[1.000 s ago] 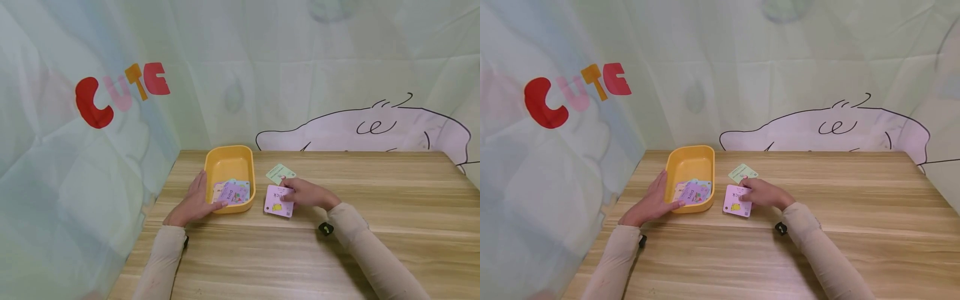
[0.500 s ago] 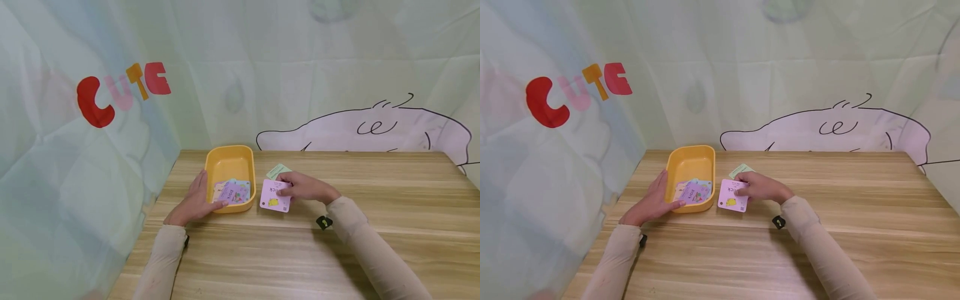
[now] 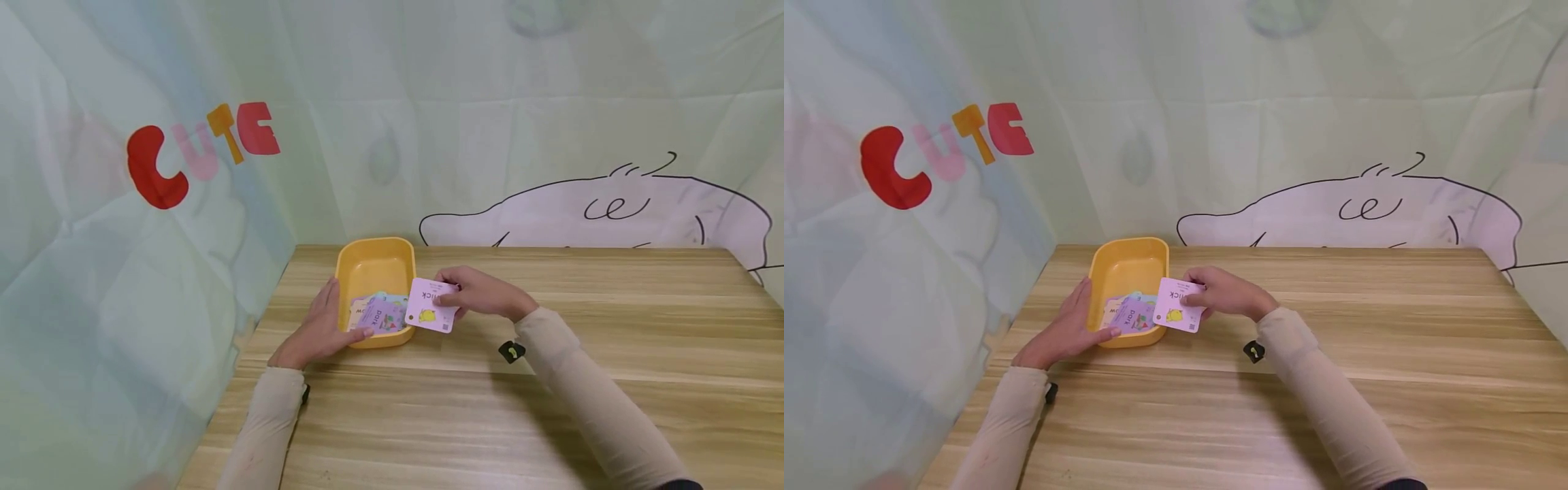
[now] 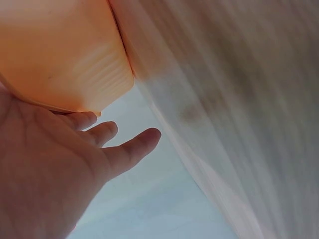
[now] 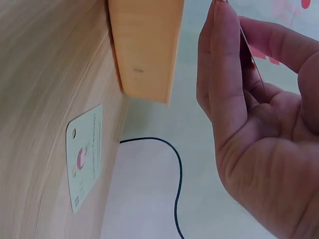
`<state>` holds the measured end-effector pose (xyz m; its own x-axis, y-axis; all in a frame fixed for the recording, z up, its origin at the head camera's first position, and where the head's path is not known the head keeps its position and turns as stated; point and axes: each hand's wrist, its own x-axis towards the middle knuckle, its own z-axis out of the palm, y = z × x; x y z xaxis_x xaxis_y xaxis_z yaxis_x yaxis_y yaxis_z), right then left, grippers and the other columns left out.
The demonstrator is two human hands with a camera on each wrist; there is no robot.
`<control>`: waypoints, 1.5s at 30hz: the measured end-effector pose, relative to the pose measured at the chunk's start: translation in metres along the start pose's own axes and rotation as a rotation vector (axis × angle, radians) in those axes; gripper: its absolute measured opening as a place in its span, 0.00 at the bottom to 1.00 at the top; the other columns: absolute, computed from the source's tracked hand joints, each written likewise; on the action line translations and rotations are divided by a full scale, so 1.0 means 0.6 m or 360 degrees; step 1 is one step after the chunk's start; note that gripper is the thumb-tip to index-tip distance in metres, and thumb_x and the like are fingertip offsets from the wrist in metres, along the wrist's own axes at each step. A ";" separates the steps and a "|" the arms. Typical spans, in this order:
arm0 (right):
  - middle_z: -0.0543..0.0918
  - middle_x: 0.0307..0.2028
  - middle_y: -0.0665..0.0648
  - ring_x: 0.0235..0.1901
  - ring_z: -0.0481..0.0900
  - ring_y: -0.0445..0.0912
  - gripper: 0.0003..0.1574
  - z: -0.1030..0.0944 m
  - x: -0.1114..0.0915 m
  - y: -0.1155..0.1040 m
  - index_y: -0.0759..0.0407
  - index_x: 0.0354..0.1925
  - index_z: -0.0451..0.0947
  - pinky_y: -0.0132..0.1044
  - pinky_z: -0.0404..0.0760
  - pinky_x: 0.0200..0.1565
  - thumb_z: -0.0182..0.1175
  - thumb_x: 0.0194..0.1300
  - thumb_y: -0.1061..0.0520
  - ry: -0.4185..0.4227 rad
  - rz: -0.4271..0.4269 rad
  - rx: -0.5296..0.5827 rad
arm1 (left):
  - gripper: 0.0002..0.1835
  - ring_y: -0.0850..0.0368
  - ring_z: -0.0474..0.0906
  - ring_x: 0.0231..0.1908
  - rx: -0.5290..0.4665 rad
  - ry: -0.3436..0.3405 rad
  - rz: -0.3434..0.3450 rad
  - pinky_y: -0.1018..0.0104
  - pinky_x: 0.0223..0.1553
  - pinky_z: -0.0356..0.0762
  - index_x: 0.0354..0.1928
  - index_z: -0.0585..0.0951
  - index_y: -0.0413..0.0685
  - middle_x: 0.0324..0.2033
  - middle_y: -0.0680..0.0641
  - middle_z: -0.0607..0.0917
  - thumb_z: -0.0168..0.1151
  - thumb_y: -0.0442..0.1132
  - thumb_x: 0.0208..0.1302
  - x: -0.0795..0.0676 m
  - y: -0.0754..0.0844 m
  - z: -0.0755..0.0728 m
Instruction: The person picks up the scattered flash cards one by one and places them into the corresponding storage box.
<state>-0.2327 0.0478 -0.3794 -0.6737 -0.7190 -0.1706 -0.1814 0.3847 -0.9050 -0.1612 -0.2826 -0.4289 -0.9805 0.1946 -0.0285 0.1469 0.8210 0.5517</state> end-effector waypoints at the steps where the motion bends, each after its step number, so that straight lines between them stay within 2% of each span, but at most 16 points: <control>1: 0.85 0.44 0.59 0.39 0.86 0.50 0.09 0.002 0.003 -0.002 0.62 0.47 0.77 0.44 0.87 0.40 0.62 0.71 0.60 0.0010 -0.0004 0.0008 | 0.71 0.40 0.36 0.79 0.0002 -0.0004 -0.0007 0.37 0.75 0.46 0.81 0.34 0.42 0.80 0.39 0.37 0.68 0.72 0.53 0.000 0.000 0.000; 14: 0.83 0.47 0.61 0.41 0.84 0.49 0.14 0.025 0.048 -0.014 0.65 0.52 0.75 0.41 0.87 0.41 0.61 0.72 0.59 0.0252 0.0061 0.0070 | 0.72 0.38 0.36 0.79 0.0042 -0.0010 -0.0025 0.37 0.75 0.47 0.80 0.34 0.38 0.80 0.37 0.37 0.67 0.72 0.54 -0.001 -0.002 -0.001; 19: 0.83 0.47 0.63 0.42 0.84 0.49 0.14 0.031 0.063 -0.021 0.67 0.54 0.75 0.44 0.87 0.43 0.59 0.73 0.61 0.0309 0.0049 0.0125 | 0.72 0.39 0.35 0.79 0.0043 -0.0008 -0.0020 0.38 0.75 0.47 0.80 0.34 0.39 0.80 0.37 0.37 0.67 0.72 0.54 -0.001 -0.002 -0.001; 23: 0.82 0.47 0.63 0.41 0.84 0.50 0.13 0.037 0.078 -0.022 0.67 0.52 0.76 0.50 0.87 0.47 0.59 0.73 0.61 0.0356 0.0051 0.0185 | 0.72 0.40 0.35 0.79 0.0048 -0.0020 -0.0041 0.39 0.75 0.47 0.80 0.33 0.40 0.80 0.38 0.36 0.66 0.73 0.54 -0.001 -0.003 -0.001; 28: 0.82 0.45 0.63 0.40 0.84 0.49 0.12 0.048 0.095 -0.021 0.67 0.50 0.76 0.48 0.87 0.44 0.60 0.72 0.61 0.0425 0.0074 0.0224 | 0.72 0.39 0.35 0.79 0.0050 -0.0017 -0.0039 0.38 0.75 0.47 0.80 0.33 0.40 0.80 0.38 0.36 0.66 0.73 0.53 -0.001 -0.003 -0.001; 38: 0.82 0.43 0.63 0.39 0.84 0.49 0.11 0.064 0.118 -0.017 0.67 0.48 0.75 0.37 0.87 0.37 0.61 0.71 0.62 0.0521 0.0122 0.0152 | 0.73 0.40 0.34 0.79 0.0038 -0.0043 -0.0054 0.40 0.76 0.47 0.80 0.32 0.41 0.80 0.38 0.35 0.65 0.74 0.54 -0.002 0.001 0.000; 45: 0.81 0.45 0.61 0.41 0.83 0.50 0.14 0.076 0.128 -0.026 0.63 0.51 0.75 0.35 0.87 0.37 0.63 0.72 0.58 0.0581 0.0217 0.0018 | 0.71 0.40 0.33 0.79 0.0004 -0.0016 0.0030 0.39 0.76 0.46 0.80 0.32 0.41 0.80 0.38 0.35 0.67 0.71 0.55 0.000 -0.002 0.000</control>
<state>-0.2487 -0.0398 -0.3961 -0.9020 -0.4078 -0.1415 -0.0662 0.4546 -0.8883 -0.1616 -0.2838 -0.4295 -0.9761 0.2155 -0.0268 0.1656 0.8184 0.5503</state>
